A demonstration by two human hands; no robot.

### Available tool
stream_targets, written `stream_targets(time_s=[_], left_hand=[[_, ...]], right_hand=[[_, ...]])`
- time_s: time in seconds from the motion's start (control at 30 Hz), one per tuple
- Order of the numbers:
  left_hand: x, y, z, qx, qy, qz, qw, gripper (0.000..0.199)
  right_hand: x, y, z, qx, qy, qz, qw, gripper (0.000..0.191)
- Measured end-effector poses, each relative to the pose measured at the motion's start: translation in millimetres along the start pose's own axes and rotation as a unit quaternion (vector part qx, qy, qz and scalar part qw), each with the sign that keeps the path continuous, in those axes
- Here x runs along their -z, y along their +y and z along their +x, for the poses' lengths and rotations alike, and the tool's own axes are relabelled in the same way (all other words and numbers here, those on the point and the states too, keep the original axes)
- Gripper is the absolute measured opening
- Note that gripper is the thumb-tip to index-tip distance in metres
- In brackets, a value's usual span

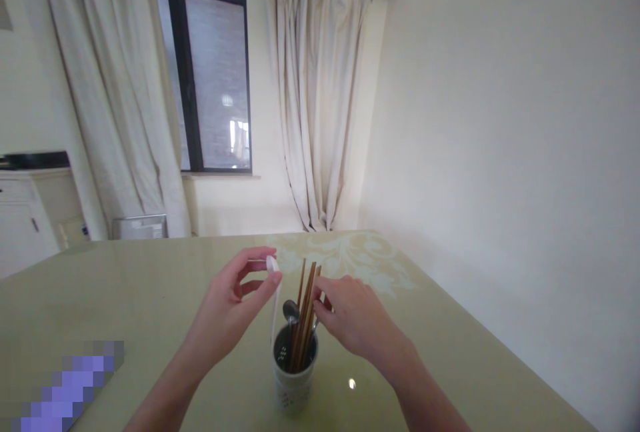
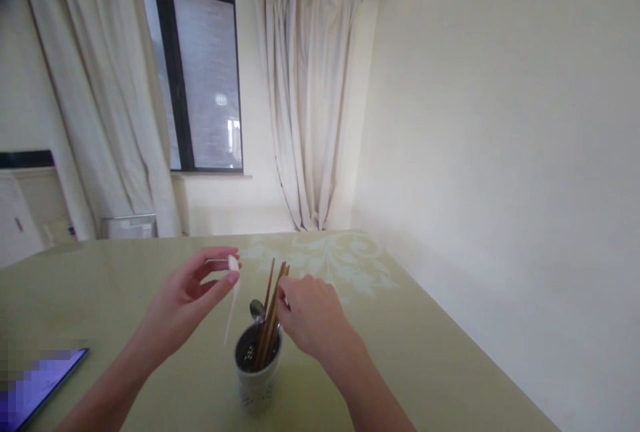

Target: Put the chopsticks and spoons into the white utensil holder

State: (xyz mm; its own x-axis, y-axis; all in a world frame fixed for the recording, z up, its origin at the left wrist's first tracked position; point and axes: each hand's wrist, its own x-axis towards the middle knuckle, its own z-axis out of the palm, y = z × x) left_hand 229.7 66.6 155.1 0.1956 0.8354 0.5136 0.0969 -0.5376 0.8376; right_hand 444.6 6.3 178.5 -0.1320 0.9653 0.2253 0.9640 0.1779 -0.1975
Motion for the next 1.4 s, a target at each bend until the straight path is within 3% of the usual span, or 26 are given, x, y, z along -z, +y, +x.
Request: stream_targets(time_s=[0.17,0.27,0.4,0.57,0.73,0.87,1.03,1.13,1.3,1.4], left_hand=[[-11.4,5,-7,-0.032,-0.021,0.031,0.999,0.034],[-16.9,7,-11,-0.063,-0.041,0.052,0.996,0.031],[-26.8,9,-17,-0.13,-0.062,0.086,0.986,0.03],[-36.6,13,-22,-0.183,-0.072,0.152,0.969,0.036],[-31.7,10,-15,-0.112,-0.1,0.126,0.981,0.023],[-19.3,-1,-5,-0.028,-0.093,0.07,0.993,0.03],[-11.5,-19,0,0.015,-0.092,0.091,0.992,0.034],[-9.7,-28,-1,0.029,-0.133,0.114,0.984,0.035],[-6.5,-31,-3,0.045,-0.263,0.095,0.959,0.029],[-7.5,-29,-2,0.044,-0.275,0.097,0.956,0.023]], right_hand=[[0,2,-1,-0.002,-0.004,0.006,1.0,0.013],[6,1,-4,0.003,0.026,0.019,0.999,0.014],[18,-6,-11,0.058,0.1,0.132,0.985,0.024],[19,-12,-14,0.099,0.107,0.227,0.963,0.01],[9,-5,-6,0.095,0.115,0.199,0.969,0.012],[1,-1,0,0.068,0.119,0.146,0.98,0.015],[-5,-3,4,0.032,0.131,0.085,0.987,0.01],[-9,-9,4,0.016,0.111,0.053,0.992,0.01],[-15,-15,3,0.003,0.067,0.012,0.998,0.008],[-17,-16,3,-0.013,0.055,-0.004,0.998,0.008]])
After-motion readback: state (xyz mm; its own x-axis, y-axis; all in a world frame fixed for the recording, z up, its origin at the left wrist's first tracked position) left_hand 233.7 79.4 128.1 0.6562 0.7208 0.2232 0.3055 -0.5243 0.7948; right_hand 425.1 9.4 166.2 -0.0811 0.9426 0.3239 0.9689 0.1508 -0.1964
